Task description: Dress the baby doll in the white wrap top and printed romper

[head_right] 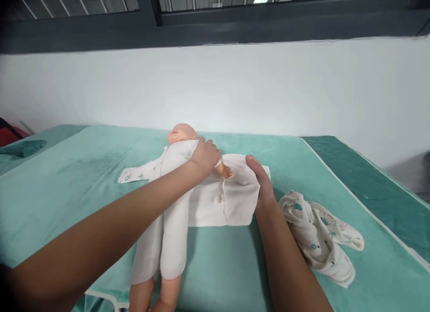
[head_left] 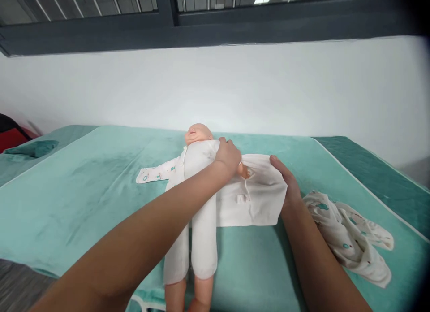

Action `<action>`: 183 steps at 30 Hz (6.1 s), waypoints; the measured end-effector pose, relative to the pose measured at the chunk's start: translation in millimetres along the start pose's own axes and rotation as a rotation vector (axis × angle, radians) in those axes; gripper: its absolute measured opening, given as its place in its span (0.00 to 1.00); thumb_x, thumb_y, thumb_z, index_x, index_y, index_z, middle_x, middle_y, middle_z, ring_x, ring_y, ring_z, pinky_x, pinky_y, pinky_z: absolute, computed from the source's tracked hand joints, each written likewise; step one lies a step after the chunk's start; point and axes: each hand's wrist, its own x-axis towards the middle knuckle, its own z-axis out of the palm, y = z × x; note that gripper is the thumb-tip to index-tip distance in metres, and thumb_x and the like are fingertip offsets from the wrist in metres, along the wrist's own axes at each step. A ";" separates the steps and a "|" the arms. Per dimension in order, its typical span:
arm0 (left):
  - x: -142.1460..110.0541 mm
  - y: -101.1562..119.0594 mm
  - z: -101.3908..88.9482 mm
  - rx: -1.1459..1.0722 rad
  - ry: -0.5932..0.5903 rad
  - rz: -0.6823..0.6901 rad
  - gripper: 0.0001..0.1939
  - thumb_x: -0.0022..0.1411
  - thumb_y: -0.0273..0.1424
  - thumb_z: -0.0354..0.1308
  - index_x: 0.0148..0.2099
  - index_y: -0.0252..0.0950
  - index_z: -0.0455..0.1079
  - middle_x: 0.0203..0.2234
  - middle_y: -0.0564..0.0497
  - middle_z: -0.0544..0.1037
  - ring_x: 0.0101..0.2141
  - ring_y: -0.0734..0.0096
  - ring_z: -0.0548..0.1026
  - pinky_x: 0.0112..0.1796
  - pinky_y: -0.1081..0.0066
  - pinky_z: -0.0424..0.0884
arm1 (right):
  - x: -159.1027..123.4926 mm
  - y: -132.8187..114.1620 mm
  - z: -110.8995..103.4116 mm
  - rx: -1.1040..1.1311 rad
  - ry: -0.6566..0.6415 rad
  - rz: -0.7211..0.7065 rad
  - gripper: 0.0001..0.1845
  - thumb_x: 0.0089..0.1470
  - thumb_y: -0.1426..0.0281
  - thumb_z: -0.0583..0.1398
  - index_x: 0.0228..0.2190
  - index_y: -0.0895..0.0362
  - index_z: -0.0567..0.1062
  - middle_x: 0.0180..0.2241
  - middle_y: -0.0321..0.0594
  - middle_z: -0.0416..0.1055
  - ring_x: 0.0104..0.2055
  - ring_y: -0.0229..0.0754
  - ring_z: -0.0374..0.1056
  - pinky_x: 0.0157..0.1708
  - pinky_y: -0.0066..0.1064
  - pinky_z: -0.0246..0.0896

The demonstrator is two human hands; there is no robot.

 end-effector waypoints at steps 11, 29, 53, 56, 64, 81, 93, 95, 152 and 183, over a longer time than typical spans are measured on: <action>14.8 2.1 22.3 -0.554 0.070 -0.031 0.21 0.57 0.30 0.60 0.54 0.36 0.70 0.50 0.40 0.76 0.51 0.49 0.71 0.51 0.53 0.62 | -11.5 3.1 12.2 -0.028 -0.209 0.020 0.26 0.51 0.52 0.65 0.50 0.48 0.74 0.42 0.38 0.79 0.46 0.52 0.75 0.43 0.41 0.71; -16.8 -95.4 45.3 -0.799 0.522 -0.072 0.15 0.49 0.13 0.46 0.27 0.38 0.65 0.34 0.49 0.74 0.39 0.64 0.71 0.39 0.66 0.66 | -51.3 24.7 62.1 -0.667 -0.559 -0.629 0.05 0.61 0.74 0.58 0.35 0.53 0.73 0.34 0.38 0.70 0.37 0.41 0.66 0.38 0.35 0.61; -50.9 -67.0 34.4 -1.344 0.336 -0.060 0.29 0.52 0.13 0.45 0.49 0.41 0.75 0.54 0.51 0.77 0.53 0.65 0.74 0.56 0.60 0.69 | -56.3 28.7 61.7 -0.414 -0.645 -0.445 0.08 0.61 0.69 0.61 0.30 0.53 0.78 0.28 0.38 0.74 0.32 0.41 0.68 0.34 0.36 0.61; -62.3 -69.4 30.3 -1.522 0.487 -0.097 0.26 0.53 0.15 0.46 0.47 0.40 0.74 0.54 0.50 0.76 0.52 0.67 0.75 0.55 0.63 0.70 | -43.5 26.9 46.9 -0.357 -0.337 -0.384 0.16 0.63 0.62 0.58 0.25 0.53 0.75 0.25 0.38 0.71 0.30 0.41 0.66 0.32 0.36 0.60; -137.1 -90.7 120.1 -1.501 0.680 -0.736 0.07 0.60 0.29 0.52 0.37 0.38 0.72 0.36 0.50 0.79 0.40 0.66 0.75 0.47 0.64 0.70 | 1.7 38.0 9.5 -0.869 0.036 0.144 0.24 0.55 0.49 0.62 0.18 0.53 0.78 0.23 0.44 0.76 0.28 0.50 0.72 0.36 0.44 0.66; -120.9 -83.0 134.6 -1.777 0.568 -0.612 0.18 0.63 0.42 0.58 0.52 0.40 0.70 0.39 0.51 0.77 0.41 0.68 0.74 0.44 0.69 0.69 | -14.7 53.5 72.4 -0.088 -0.022 0.216 0.14 0.53 0.57 0.67 0.41 0.44 0.76 0.47 0.38 0.79 0.48 0.54 0.76 0.41 0.45 0.74; -109.9 -90.3 141.2 -1.734 0.575 -0.627 0.18 0.64 0.41 0.57 0.52 0.38 0.71 0.46 0.47 0.78 0.46 0.65 0.74 0.49 0.66 0.68 | 11.7 66.9 61.1 -0.332 0.113 0.092 0.21 0.54 0.50 0.63 0.41 0.53 0.74 0.41 0.40 0.80 0.44 0.49 0.76 0.36 0.36 0.72; -118.6 -89.3 142.3 -1.615 0.529 -0.661 0.17 0.65 0.42 0.55 0.51 0.39 0.72 0.38 0.50 0.79 0.39 0.65 0.74 0.43 0.66 0.68 | 2.0 65.7 53.4 -0.442 0.157 0.101 0.23 0.53 0.49 0.63 0.43 0.53 0.75 0.39 0.41 0.80 0.40 0.49 0.76 0.35 0.36 0.71; -195.8 -60.7 148.7 -0.932 0.843 -0.329 0.09 0.71 0.29 0.50 0.48 0.39 0.71 0.46 0.47 0.74 0.48 0.65 0.72 0.50 0.63 0.71 | -65.3 84.0 71.6 -0.905 -0.226 -0.754 0.25 0.67 0.74 0.51 0.62 0.48 0.68 0.67 0.40 0.60 0.71 0.46 0.50 0.68 0.52 0.52; -195.8 -62.0 148.4 -1.063 0.669 -0.450 0.11 0.59 0.20 0.48 0.40 0.40 0.65 0.41 0.49 0.74 0.44 0.64 0.73 0.46 0.64 0.69 | -66.5 68.7 77.3 -0.480 0.203 -0.152 0.21 0.61 0.53 0.57 0.27 0.56 0.74 0.21 0.32 0.64 0.24 0.36 0.59 0.25 0.29 0.53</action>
